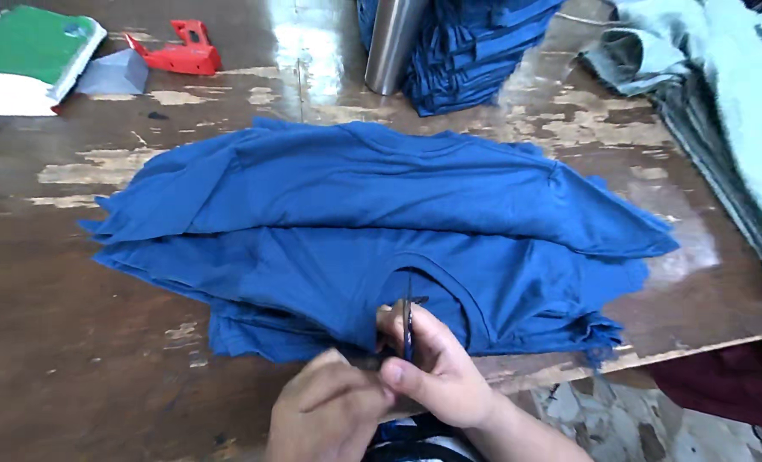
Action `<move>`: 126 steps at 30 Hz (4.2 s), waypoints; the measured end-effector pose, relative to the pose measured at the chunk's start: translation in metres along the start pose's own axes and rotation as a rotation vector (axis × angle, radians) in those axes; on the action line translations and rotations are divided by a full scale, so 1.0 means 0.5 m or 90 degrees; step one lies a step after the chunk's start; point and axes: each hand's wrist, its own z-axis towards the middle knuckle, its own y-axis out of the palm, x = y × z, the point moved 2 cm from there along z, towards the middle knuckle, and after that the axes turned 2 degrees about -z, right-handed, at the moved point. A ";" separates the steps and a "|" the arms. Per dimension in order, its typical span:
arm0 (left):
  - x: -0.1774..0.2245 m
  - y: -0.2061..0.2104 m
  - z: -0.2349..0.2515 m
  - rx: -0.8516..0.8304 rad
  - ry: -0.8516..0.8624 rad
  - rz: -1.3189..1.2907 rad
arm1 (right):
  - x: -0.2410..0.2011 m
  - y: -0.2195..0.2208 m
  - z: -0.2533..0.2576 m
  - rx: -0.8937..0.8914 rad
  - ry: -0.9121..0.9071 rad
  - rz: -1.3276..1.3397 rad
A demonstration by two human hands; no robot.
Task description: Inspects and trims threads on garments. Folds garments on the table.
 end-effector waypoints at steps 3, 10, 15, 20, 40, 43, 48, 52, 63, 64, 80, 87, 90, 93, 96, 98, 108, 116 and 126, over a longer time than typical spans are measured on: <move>0.017 -0.045 0.007 -0.247 -0.030 0.035 | 0.021 -0.001 0.008 0.126 0.030 0.062; -0.040 -0.011 0.043 -0.134 -0.125 0.342 | 0.035 -0.006 0.003 0.174 0.093 0.158; -0.029 -0.007 0.048 -0.189 -0.013 0.270 | 0.031 -0.021 -0.005 0.174 0.119 0.188; 0.001 -0.071 0.036 -0.321 -0.020 0.132 | -0.020 -0.106 -0.049 0.105 -0.022 0.023; 0.007 -0.015 0.090 -0.527 -0.013 0.081 | -0.170 -0.462 -0.110 0.320 -0.107 -0.579; -0.039 -0.002 0.153 -0.433 0.034 0.369 | -0.189 -0.523 -0.005 0.347 -0.142 -0.581; -0.236 -0.115 0.321 -0.252 -0.149 0.688 | -0.067 -0.594 0.114 0.375 0.040 -0.696; -0.312 -0.130 0.307 -0.152 -0.211 0.635 | -0.012 -0.615 0.107 0.310 0.079 -0.764; -0.023 0.173 0.067 -0.468 0.049 0.326 | -0.066 -0.392 -0.148 0.046 0.100 -0.531; -0.014 0.193 0.062 -0.481 0.064 0.308 | -0.049 -0.379 -0.165 0.048 0.106 -0.574; -0.226 -0.021 0.462 -0.285 0.056 0.480 | -0.022 -0.359 -0.177 0.173 0.037 -0.649; -0.188 -0.051 0.416 -0.070 -0.037 0.168 | -0.021 -0.359 -0.183 0.180 0.022 -0.635; -0.087 -0.017 0.304 -0.287 -0.069 0.011 | -0.024 -0.360 -0.187 0.183 0.018 -0.582; -0.018 0.083 0.169 -0.532 -0.006 0.061 | -0.028 -0.358 -0.187 0.203 0.015 -0.519; -0.010 0.205 0.072 -0.460 0.010 0.214 | -0.029 -0.345 -0.183 0.271 -0.058 -0.458; -0.005 0.261 0.047 -0.417 0.026 0.245 | -0.034 -0.329 -0.192 0.327 -0.095 -0.434; 0.003 0.317 0.080 -0.089 -0.169 -0.268 | -0.063 -0.295 -0.243 0.319 -0.122 -0.547; -0.008 0.315 0.075 -0.020 -0.205 -0.363 | -0.057 -0.290 -0.250 0.207 0.008 -0.804; -0.009 0.306 0.061 -0.066 -0.143 -0.373 | -0.062 -0.281 -0.246 0.196 -0.020 -0.874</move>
